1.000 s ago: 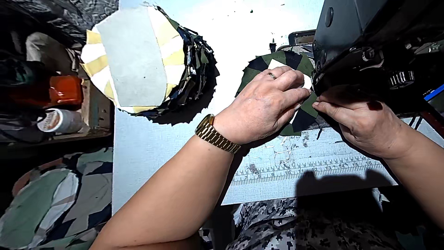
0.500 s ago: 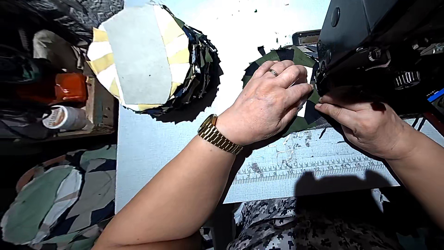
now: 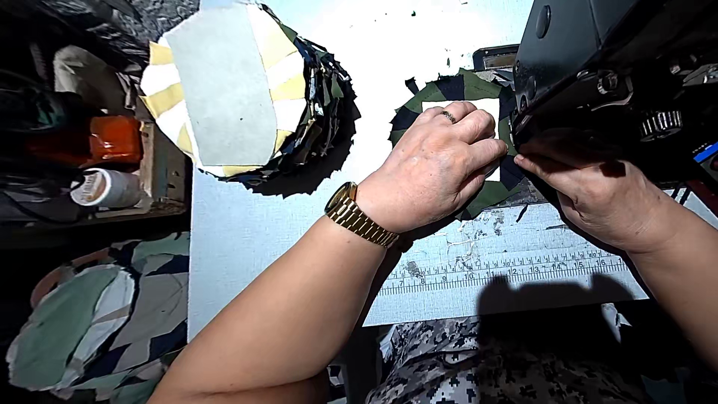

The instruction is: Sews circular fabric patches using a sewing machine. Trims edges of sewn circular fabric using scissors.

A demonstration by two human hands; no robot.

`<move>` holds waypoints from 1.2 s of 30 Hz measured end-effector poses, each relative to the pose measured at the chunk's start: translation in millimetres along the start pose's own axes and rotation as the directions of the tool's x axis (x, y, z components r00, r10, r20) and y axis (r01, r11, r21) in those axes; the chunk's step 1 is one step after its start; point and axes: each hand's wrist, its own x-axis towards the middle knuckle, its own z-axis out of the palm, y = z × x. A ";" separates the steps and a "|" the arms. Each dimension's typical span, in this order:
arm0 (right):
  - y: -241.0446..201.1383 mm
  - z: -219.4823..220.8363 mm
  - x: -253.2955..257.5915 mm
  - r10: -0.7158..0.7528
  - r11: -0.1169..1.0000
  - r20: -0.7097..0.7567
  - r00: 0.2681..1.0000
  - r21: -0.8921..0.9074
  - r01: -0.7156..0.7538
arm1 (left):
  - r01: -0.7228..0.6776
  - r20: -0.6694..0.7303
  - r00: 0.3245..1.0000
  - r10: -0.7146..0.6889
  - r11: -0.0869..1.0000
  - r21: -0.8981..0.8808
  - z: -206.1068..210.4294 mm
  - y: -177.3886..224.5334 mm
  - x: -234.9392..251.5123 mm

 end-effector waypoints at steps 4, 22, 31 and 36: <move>-3.4 -0.5 0.9 -0.028 1.000 -0.057 0.998 0.010 0.028 | 0.035 -0.010 0.999 -0.035 0.997 0.065 2.1 3.5 1.4; -2.1 1.9 0.7 -0.031 0.999 -0.038 0.999 0.021 0.032 | -0.043 0.010 0.999 0.044 0.995 -0.089 -2.9 -6.2 -1.8; -4.5 3.1 1.0 -0.037 0.999 0.026 0.999 0.007 0.037 | -0.022 0.006 1.000 0.023 0.999 -0.049 -1.8 -5.1 -0.5; -1.1 3.8 2.1 -0.023 1.000 0.006 1.000 -0.005 0.023 | 0.007 0.006 1.000 -0.007 1.000 0.015 -0.1 -2.6 0.9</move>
